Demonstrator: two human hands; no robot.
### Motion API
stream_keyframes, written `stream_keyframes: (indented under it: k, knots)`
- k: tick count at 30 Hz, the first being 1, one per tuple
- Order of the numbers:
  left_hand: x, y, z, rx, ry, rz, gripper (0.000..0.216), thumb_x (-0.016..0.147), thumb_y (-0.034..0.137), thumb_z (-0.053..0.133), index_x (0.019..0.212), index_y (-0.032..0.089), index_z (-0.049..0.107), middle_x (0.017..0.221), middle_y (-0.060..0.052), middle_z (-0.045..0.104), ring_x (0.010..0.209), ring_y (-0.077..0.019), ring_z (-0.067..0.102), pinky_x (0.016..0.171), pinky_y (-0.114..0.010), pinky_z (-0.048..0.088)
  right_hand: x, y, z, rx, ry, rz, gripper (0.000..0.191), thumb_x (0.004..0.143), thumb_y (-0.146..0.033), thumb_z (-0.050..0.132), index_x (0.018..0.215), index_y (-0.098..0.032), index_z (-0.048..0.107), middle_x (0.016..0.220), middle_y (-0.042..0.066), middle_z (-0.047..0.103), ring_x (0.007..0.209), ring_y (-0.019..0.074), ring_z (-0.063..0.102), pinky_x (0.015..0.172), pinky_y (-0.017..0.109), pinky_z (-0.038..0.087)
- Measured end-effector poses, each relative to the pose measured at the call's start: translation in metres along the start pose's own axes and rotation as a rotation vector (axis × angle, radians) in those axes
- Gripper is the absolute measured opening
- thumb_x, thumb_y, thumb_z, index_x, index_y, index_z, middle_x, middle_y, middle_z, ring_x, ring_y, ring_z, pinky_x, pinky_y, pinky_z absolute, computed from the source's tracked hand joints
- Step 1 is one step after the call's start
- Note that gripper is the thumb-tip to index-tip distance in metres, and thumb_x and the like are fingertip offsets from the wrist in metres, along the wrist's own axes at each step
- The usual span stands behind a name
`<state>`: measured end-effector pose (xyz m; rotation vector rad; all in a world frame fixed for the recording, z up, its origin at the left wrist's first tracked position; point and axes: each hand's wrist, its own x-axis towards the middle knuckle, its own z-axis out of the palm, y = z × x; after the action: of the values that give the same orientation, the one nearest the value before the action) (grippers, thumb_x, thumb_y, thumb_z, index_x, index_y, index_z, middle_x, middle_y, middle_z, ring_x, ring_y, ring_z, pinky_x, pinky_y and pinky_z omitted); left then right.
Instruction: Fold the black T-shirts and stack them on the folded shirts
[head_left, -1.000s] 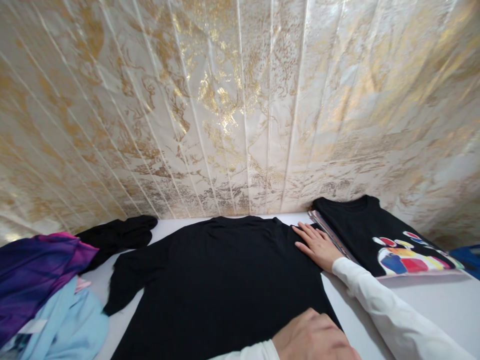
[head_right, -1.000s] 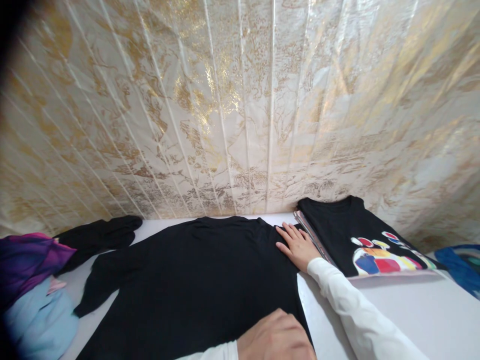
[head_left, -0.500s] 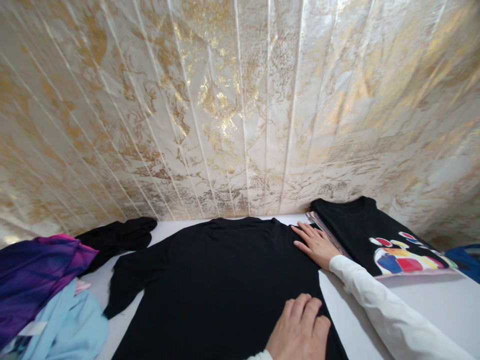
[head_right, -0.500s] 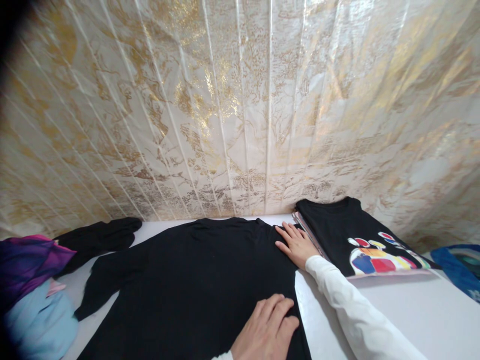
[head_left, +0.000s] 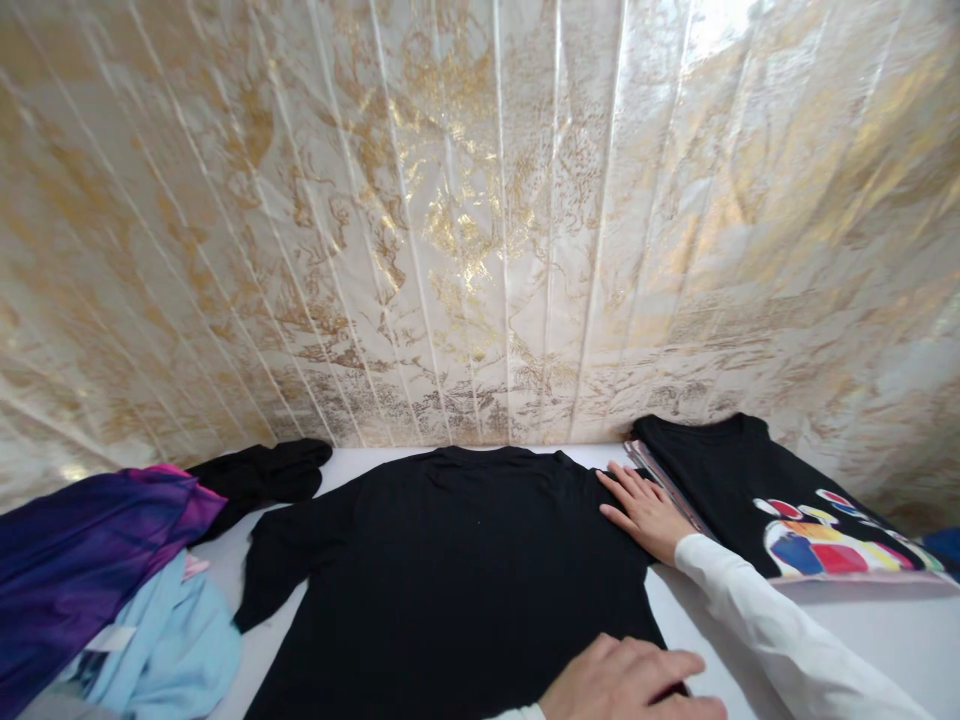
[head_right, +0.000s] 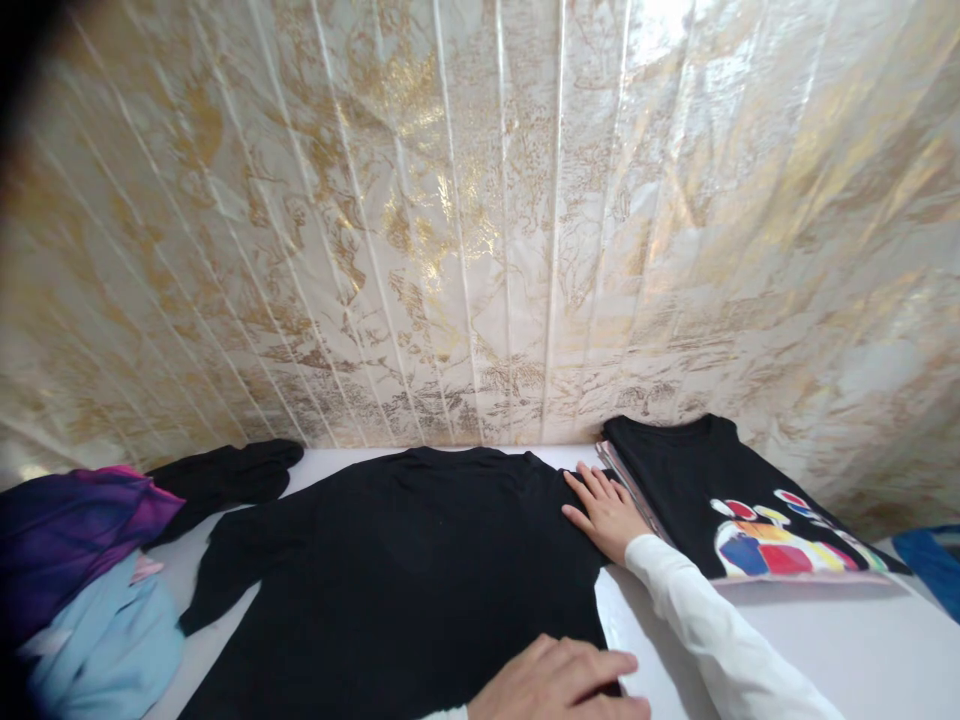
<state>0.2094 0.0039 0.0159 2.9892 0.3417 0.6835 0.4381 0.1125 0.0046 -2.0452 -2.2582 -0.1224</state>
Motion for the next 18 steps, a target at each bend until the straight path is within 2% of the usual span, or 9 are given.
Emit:
stream_keyframes:
  k: [2, 4, 6, 7, 9, 13, 16, 18]
  knots:
    - [-0.010, -0.011, -0.020, -0.015, -0.065, -0.075, 0.037, 0.096, 0.041, 0.041, 0.130, 0.025, 0.043, 0.144, -0.003, 0.040, 0.123, -0.0189, 0.045, 0.086, -0.030, 0.043, -0.004, -0.004, -0.001, -0.017, 0.028, 0.050, 0.066, 0.087, -0.060, 0.032, 0.140, -0.021, 0.040, 0.151, 0.011, 0.028, 0.137, 0.0313, 0.026, 0.106, 0.051, 0.030]
    - [-0.024, -0.023, -0.041, -0.048, -0.120, -0.247, 0.052, 0.093, 0.047, 0.044, 0.137, 0.020, 0.038, 0.147, -0.009, 0.034, 0.132, -0.0250, 0.035, 0.101, -0.040, 0.036, -0.007, -0.013, -0.002, -0.010, 0.086, 0.052, 0.068, 0.087, -0.061, 0.032, 0.139, -0.019, 0.040, 0.150, 0.013, 0.029, 0.137, 0.0313, 0.026, 0.105, 0.050, 0.032]
    - [-0.037, -0.031, -0.054, -0.084, -0.161, -0.413, 0.063, 0.092, 0.052, 0.042, 0.143, 0.017, 0.029, 0.150, -0.012, 0.028, 0.136, -0.0269, 0.027, 0.108, -0.045, 0.027, -0.009, -0.028, -0.002, 0.025, 0.128, -0.012, 0.067, 0.088, -0.059, 0.031, 0.140, -0.018, 0.038, 0.151, 0.011, 0.029, 0.138, 0.0277, 0.025, 0.106, 0.045, 0.032]
    - [-0.042, -0.033, -0.057, -0.095, -0.180, -0.452, 0.067, 0.092, 0.055, 0.041, 0.145, 0.016, 0.026, 0.151, -0.013, 0.024, 0.138, -0.0273, 0.023, 0.109, -0.046, 0.024, -0.010, -0.036, -0.002, 0.041, 0.132, -0.049, 0.065, 0.089, -0.058, 0.030, 0.141, -0.019, 0.038, 0.151, 0.010, 0.029, 0.138, 0.0258, 0.025, 0.107, 0.043, 0.032]
    - [-0.050, -0.034, -0.057, -0.111, -0.213, -0.455, 0.073, 0.090, 0.059, 0.042, 0.146, 0.016, 0.022, 0.152, -0.014, 0.017, 0.140, -0.0283, 0.016, 0.111, -0.047, 0.022, -0.012, -0.050, 0.000, 0.043, 0.107, -0.060, 0.063, 0.090, -0.057, 0.031, 0.140, -0.020, 0.039, 0.150, 0.009, 0.030, 0.138, 0.0244, 0.026, 0.108, 0.043, 0.031]
    - [-0.057, -0.026, -0.045, -0.159, -0.206, -0.472, 0.074, 0.088, 0.062, 0.041, 0.146, 0.018, 0.024, 0.152, -0.016, 0.012, 0.140, -0.0317, 0.009, 0.110, -0.052, 0.021, -0.019, -0.055, 0.005, -0.034, 0.015, 0.099, 0.068, 0.086, -0.060, 0.034, 0.142, -0.021, 0.036, 0.151, 0.009, 0.028, 0.138, 0.0278, 0.024, 0.108, 0.051, 0.027]
    - [-0.057, -0.022, -0.041, -0.198, -0.210, -0.508, 0.074, 0.088, 0.063, 0.041, 0.145, 0.019, 0.026, 0.151, -0.017, 0.014, 0.140, -0.0327, 0.011, 0.108, -0.054, 0.022, -0.021, -0.049, 0.002, -0.050, -0.026, 0.127, 0.073, 0.084, -0.065, 0.035, 0.141, -0.020, 0.039, 0.150, 0.011, 0.030, 0.137, 0.0313, 0.026, 0.105, 0.055, 0.030]
    - [-0.055, -0.030, -0.047, -0.172, -0.182, -0.537, 0.076, 0.086, 0.063, 0.044, 0.144, 0.018, 0.027, 0.151, -0.016, 0.018, 0.139, -0.0313, 0.016, 0.108, -0.051, 0.026, -0.015, -0.051, -0.004, -0.041, -0.009, 0.094, 0.075, 0.083, -0.066, 0.035, 0.138, -0.016, 0.043, 0.148, 0.014, 0.033, 0.136, 0.0329, 0.028, 0.104, 0.055, 0.032]
